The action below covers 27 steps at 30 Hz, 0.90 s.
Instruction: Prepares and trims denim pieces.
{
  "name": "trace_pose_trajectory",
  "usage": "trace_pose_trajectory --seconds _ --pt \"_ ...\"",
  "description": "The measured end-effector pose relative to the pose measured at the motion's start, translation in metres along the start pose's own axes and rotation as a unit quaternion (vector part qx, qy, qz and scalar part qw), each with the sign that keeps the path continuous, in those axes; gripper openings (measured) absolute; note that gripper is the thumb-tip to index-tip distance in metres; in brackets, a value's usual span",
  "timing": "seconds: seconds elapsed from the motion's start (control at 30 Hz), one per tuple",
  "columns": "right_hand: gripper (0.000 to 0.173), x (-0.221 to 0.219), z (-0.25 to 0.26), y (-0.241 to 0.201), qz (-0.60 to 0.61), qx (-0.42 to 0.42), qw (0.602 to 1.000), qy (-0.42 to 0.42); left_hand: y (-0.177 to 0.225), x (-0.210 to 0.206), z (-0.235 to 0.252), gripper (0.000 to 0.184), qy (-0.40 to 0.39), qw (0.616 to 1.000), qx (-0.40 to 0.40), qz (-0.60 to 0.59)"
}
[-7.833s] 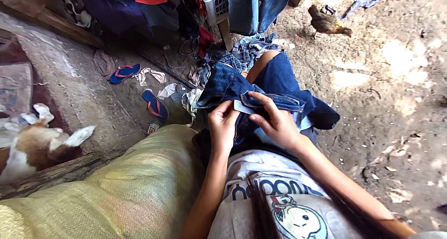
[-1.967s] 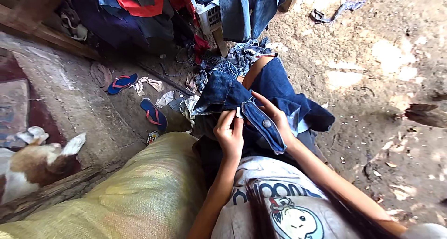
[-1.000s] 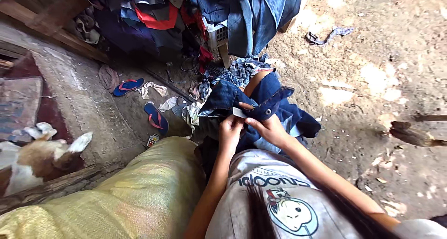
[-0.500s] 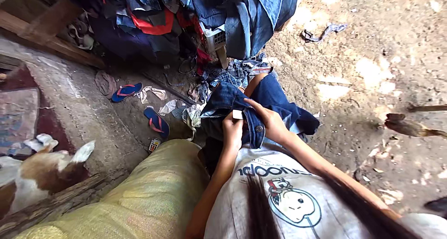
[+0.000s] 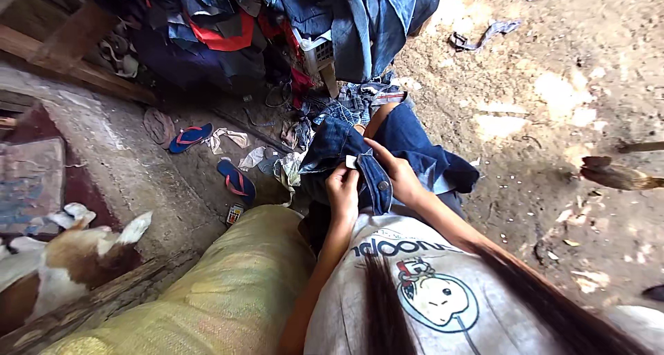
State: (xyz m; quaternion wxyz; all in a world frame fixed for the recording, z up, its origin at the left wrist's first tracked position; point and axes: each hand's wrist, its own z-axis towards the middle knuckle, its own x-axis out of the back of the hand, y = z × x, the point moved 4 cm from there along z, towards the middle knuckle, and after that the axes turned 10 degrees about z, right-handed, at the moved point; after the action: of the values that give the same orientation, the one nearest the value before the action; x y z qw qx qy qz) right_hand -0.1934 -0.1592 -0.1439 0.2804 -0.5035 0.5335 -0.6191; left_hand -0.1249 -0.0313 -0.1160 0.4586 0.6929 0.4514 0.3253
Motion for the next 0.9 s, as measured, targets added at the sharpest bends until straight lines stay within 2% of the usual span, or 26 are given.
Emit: trace_pose_trajectory --seconds 0.1,0.23,0.33,0.43,0.57,0.7,0.8,0.83,0.9 --pt "0.059 0.0 -0.005 0.006 0.005 0.004 1.0 -0.006 0.002 0.004 -0.004 0.018 -0.015 0.999 -0.024 0.035" --pt "0.06 -0.008 0.009 -0.015 0.069 0.009 0.996 -0.047 -0.004 0.004 -0.005 0.011 -0.024 0.985 -0.084 0.146" --pt "0.06 -0.009 0.007 -0.008 0.08 0.009 0.996 -0.042 -0.003 0.007 -0.006 0.013 -0.037 0.984 -0.095 0.149" --pt "0.056 -0.007 0.0 -0.001 0.066 0.014 0.997 -0.03 -0.001 0.01 -0.007 0.014 -0.021 0.978 -0.124 0.165" --pt "0.054 -0.013 0.013 -0.017 0.062 0.02 0.997 -0.03 0.002 0.006 -0.008 0.013 0.019 0.956 -0.178 0.231" --pt "0.047 -0.013 0.002 -0.005 0.065 0.025 0.997 -0.029 0.005 0.008 -0.014 0.015 0.002 0.958 -0.17 0.23" --pt "0.044 -0.01 0.004 -0.011 0.006 0.047 0.999 -0.018 0.002 0.008 -0.011 0.013 0.007 0.966 -0.162 0.203" --pt "0.044 -0.007 0.008 -0.016 -0.014 0.072 0.997 -0.013 0.001 0.008 -0.008 0.013 0.004 0.973 -0.145 0.178" --pt "0.045 -0.003 0.013 -0.022 -0.04 0.134 0.99 -0.013 -0.001 0.01 -0.003 0.015 -0.03 0.994 -0.059 0.092"
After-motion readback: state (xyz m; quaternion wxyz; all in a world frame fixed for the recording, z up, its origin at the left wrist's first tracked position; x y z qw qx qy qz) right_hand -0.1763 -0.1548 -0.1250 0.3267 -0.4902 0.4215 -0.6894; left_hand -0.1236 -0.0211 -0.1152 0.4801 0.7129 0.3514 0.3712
